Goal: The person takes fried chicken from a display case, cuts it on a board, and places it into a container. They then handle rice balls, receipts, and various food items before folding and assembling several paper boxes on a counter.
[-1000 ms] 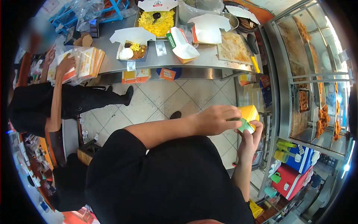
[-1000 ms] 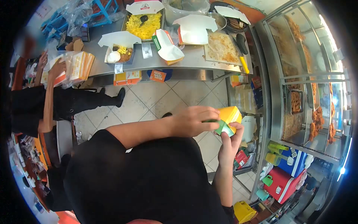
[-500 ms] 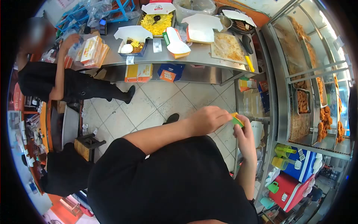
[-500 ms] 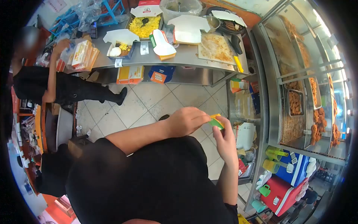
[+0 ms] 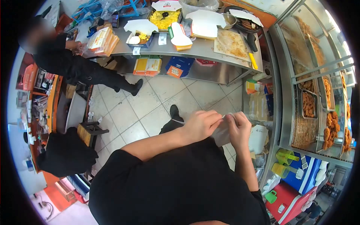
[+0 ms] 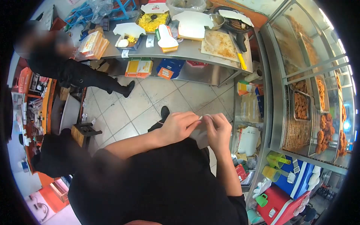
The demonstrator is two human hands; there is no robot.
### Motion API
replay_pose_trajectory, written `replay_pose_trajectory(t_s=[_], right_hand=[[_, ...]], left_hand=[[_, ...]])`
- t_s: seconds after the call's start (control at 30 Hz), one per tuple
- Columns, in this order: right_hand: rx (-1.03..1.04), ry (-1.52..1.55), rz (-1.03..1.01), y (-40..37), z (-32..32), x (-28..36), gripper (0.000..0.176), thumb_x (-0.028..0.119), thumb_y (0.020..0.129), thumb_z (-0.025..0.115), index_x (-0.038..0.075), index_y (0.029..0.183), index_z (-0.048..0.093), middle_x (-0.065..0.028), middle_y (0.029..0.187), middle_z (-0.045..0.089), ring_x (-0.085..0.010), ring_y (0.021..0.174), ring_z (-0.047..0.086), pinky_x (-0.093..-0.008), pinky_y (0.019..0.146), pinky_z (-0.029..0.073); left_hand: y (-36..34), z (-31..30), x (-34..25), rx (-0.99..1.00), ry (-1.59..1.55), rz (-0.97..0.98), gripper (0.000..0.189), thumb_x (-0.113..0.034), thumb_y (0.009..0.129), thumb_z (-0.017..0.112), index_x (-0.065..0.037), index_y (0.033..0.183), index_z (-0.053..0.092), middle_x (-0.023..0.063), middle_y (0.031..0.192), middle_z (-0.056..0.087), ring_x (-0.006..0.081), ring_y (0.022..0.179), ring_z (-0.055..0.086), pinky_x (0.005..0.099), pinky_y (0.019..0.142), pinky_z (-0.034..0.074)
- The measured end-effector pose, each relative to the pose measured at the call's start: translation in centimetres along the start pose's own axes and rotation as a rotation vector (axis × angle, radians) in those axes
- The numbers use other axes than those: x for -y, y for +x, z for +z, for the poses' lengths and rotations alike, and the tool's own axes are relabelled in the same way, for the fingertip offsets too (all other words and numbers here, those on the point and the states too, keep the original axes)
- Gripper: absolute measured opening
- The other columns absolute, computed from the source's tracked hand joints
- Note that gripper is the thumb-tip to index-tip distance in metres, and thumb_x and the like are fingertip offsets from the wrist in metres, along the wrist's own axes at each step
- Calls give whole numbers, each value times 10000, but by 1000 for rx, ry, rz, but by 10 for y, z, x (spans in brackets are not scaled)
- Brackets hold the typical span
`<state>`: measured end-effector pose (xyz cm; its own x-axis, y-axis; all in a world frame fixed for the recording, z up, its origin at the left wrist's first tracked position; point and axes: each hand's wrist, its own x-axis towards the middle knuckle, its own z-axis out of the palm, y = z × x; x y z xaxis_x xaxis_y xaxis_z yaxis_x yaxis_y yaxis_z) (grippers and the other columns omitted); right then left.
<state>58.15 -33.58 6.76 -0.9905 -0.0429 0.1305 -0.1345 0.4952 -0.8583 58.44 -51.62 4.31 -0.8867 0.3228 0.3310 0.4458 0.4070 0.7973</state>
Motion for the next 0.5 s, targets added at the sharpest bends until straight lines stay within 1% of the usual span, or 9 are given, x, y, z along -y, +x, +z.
replay_pose_trajectory(t_s=[0.07, 0.13, 0.2, 0.27, 0.33, 0.37, 0.43, 0.47, 0.5], right_hand=[[83, -162, 8, 8, 4, 8, 103, 51, 892, 667, -43, 849, 661, -129, 785, 606, -277, 694, 598, -313, 632, 460], [118, -228, 0, 18, 11, 11, 84, 50, 890, 669, -28, 860, 664, -132, 817, 626, -277, 734, 623, -317, 654, 480], [64, -97, -304, 34, 22, 17, 52, 39, 875, 685, -8, 886, 664, -124, 821, 626, -277, 716, 609, -332, 658, 494], [80, -72, -310, 49, 33, 20, 50, 26, 860, 694, 5, 894, 665, -118, 838, 633, -284, 732, 610, -343, 676, 500], [95, -51, -310, 65, 42, 23, 69, 13, 844, 703, 17, 903, 667, -112, 856, 641, -290, 747, 611, -354, 694, 506], [152, -57, -391, 74, 47, 25, 88, -2, 822, 711, 23, 894, 668, -105, 871, 647, -297, 781, 612, -365, 718, 505], [214, -71, -469, 94, 62, 33, 109, -18, 800, 719, 28, 886, 669, -99, 886, 654, -305, 814, 614, -375, 743, 504], [245, -106, -476, 102, 70, 39, 139, -21, 784, 724, 34, 900, 669, -100, 911, 656, -307, 840, 613, -386, 764, 501], [275, -140, -480, 110, 80, 44, 170, -25, 769, 730, 39, 913, 668, -100, 936, 658, -309, 866, 611, -396, 785, 498]], left_hand=[[1, -7, 3, -21, 43, -24, 125, -119, 906, 656, -15, 971, 678, 157, 827, 658, 322, 718, 648, 365, 636, 502], [6, -18, 7, -18, -190, -274, 155, -140, 926, 648, -8, 999, 678, 165, 841, 668, 303, 696, 645, 356, 634, 495], [12, -31, 17, -13, -224, -285, 166, -150, 937, 640, -2, 1002, 675, 174, 855, 671, 296, 704, 644, 351, 640, 494], [19, -45, 30, -8, -263, -291, 179, -160, 948, 631, 4, 1005, 672, 184, 870, 673, 288, 712, 642, 346, 646, 493], [27, -60, 45, 5, -309, -223, 193, -180, 966, 620, 2, 1000, 673, 141, 835, 677, 207, 747, 649, 328, 684, 493], [32, -69, 57, 2, -319, -221, 193, -180, 966, 620, 2, 1000, 673, 141, 835, 677, 207, 747, 649, 328, 684, 493], [42, -85, 87, 122, -526, -399, 219, -204, 989, 609, 4, 1000, 674, 40, 825, 670, 90, 801, 605, 288, 714, 477], [46, -92, 103, 122, -537, -401, 219, -204, 989, 609, 4, 1000, 674, 40, 825, 670, 90, 801, 605, 288, 714, 477], [49, -98, 118, 152, -637, -425, 211, -206, 995, 608, -4, 1014, 668, -2, 840, 648, 58, 811, 570, 263, 713, 462]])
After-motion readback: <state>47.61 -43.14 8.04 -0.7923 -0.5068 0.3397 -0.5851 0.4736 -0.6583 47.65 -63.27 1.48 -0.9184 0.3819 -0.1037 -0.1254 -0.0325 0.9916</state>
